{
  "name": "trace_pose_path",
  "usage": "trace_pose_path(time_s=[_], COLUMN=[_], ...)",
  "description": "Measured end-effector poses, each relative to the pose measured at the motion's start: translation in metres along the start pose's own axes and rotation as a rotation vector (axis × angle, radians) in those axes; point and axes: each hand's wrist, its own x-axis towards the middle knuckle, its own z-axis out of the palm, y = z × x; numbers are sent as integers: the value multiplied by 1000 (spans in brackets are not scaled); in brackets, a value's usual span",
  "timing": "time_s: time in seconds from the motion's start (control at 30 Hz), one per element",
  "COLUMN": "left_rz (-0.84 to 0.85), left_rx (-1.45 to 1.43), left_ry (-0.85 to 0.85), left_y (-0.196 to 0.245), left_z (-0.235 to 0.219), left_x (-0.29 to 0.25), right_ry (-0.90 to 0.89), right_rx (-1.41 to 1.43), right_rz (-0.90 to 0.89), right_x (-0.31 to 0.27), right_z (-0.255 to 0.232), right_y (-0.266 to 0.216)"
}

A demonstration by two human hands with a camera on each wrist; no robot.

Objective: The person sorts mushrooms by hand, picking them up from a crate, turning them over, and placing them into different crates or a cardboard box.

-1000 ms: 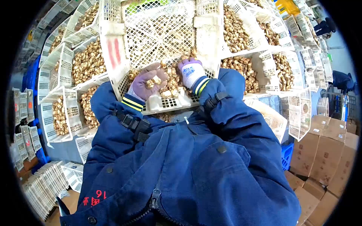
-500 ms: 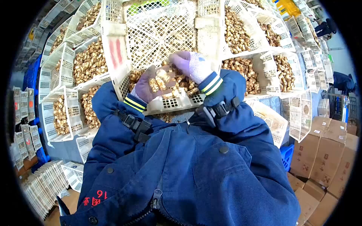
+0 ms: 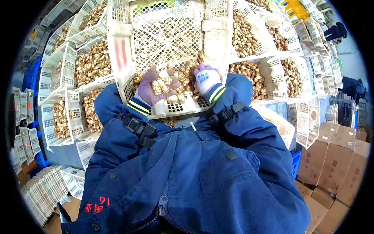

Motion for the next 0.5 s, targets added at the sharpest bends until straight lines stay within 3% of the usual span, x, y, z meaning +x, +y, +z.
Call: trace_pose_path(time_s=[0.07, 0.13, 0.2, 0.27, 0.5], left_rz=[47, 75, 86, 100, 66], left_rx=[161, 270, 294, 331, 323], left_ry=[113, 209, 195, 170, 262], left_y=[-1, -4, -7, -6, -4], left_z=[2, 9, 16, 23, 21], left_x=[-4, -4, -5, -6, -8], right_ry=[-18, 90, 128, -34, -150], right_rx=[6, -6, -27, -83, -139], right_rz=[10, -24, -17, 0, -41], right_x=[-7, -3, -1, 11, 7], right_z=[0, 22, 27, 15, -1], right_y=[-1, 4, 0, -3, -7])
